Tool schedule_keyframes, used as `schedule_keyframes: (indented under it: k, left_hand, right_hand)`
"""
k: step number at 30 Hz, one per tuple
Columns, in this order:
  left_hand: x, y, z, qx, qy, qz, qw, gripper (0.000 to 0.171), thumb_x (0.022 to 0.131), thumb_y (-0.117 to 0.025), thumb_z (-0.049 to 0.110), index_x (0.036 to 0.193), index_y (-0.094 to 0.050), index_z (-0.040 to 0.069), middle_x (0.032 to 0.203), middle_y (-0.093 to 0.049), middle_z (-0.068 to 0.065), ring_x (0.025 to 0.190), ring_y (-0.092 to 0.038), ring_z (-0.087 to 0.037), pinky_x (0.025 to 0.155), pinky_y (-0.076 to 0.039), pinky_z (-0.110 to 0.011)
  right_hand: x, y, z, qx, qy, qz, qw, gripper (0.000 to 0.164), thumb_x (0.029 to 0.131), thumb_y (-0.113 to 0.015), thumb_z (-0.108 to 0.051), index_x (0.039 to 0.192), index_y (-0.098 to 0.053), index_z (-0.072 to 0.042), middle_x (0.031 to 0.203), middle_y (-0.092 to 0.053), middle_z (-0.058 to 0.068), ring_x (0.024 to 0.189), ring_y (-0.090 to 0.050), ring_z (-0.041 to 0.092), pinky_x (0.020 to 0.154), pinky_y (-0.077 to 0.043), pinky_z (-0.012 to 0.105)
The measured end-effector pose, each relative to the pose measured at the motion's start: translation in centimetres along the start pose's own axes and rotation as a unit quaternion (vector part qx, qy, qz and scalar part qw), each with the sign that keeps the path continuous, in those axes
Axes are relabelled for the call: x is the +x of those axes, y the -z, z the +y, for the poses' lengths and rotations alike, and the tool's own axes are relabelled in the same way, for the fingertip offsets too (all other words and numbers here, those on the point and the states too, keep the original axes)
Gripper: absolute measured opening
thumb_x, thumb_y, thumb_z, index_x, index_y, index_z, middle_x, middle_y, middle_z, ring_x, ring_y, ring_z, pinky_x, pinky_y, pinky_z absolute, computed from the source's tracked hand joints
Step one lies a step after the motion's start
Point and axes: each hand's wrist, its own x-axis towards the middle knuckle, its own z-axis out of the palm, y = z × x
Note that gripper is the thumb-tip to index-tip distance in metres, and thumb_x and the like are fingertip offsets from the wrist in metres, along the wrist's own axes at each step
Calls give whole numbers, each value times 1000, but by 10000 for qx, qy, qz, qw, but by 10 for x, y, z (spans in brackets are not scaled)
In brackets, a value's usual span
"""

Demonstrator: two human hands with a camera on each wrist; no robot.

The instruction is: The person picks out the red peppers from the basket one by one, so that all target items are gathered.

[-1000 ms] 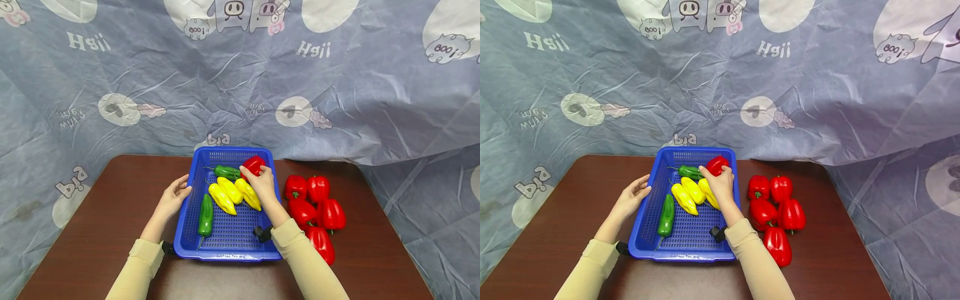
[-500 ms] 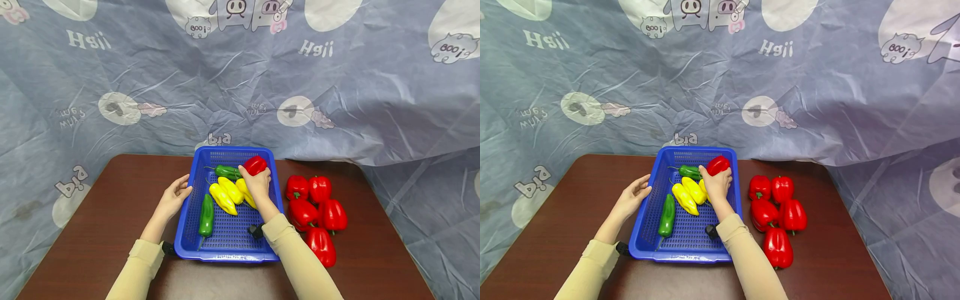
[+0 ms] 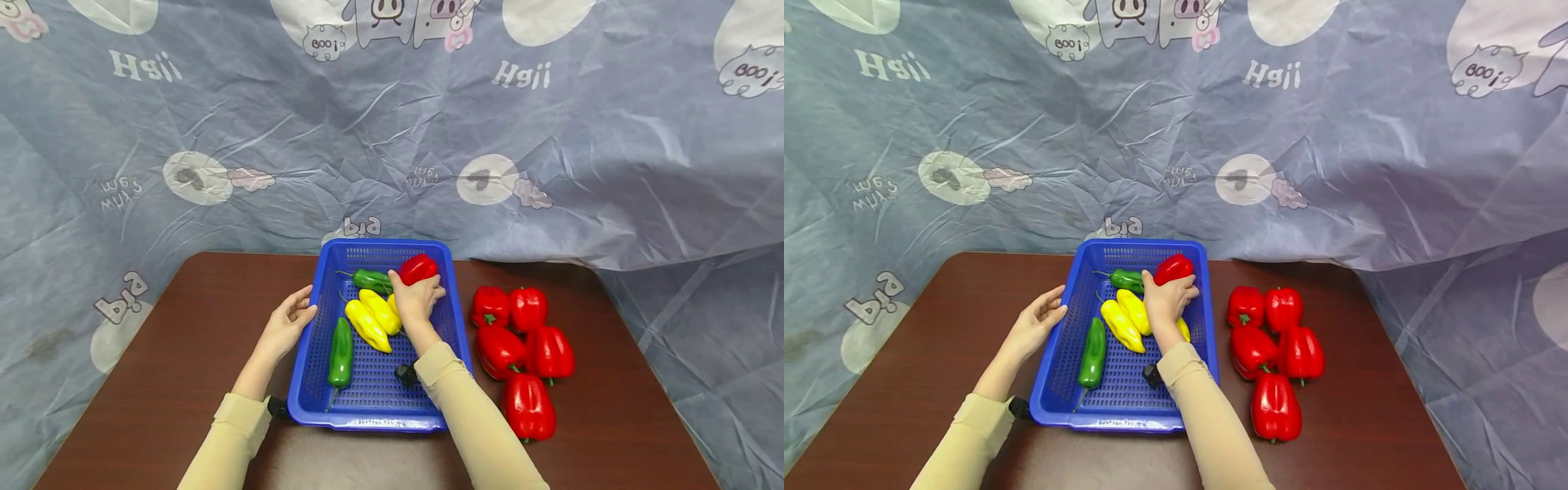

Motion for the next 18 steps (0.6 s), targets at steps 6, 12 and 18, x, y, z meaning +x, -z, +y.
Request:
schedule_keyframes:
  k: [6, 12, 18]
  left_hand:
    - [-1, 1, 3, 76, -25, -51, 10000, 52, 99, -58, 9, 148, -41, 3, 122, -54, -18, 87, -56, 3, 75, -48, -15]
    - [0, 1, 3, 96, -28, -5, 10000, 52, 99, -58, 8, 148, -42, 4, 121, -55, -17, 87, -55, 2, 75, -48, -15]
    - [1, 0, -2, 19, -62, -8, 10000, 51, 99, -57, 8, 148, -42, 4, 124, -55, -22, 89, -57, 1, 76, -48, -15]
  right_hand:
    - [4, -9, 1, -45, -124, 107, 9999, 105, 86, -74, -43, 154, -10, 5, 149, -23, 33, 139, -29, 46, 113, -35, 52]
    - [9, -12, 0, -135, -124, 240, 9995, 98, 88, -73, -39, 151, -16, 8, 148, -26, 34, 136, -29, 49, 114, -33, 52]
    - [17, -16, 6, 196, -126, 378, 9990, 92, 87, -75, -35, 147, -22, 9, 143, -35, 35, 133, -41, 48, 114, -35, 49]
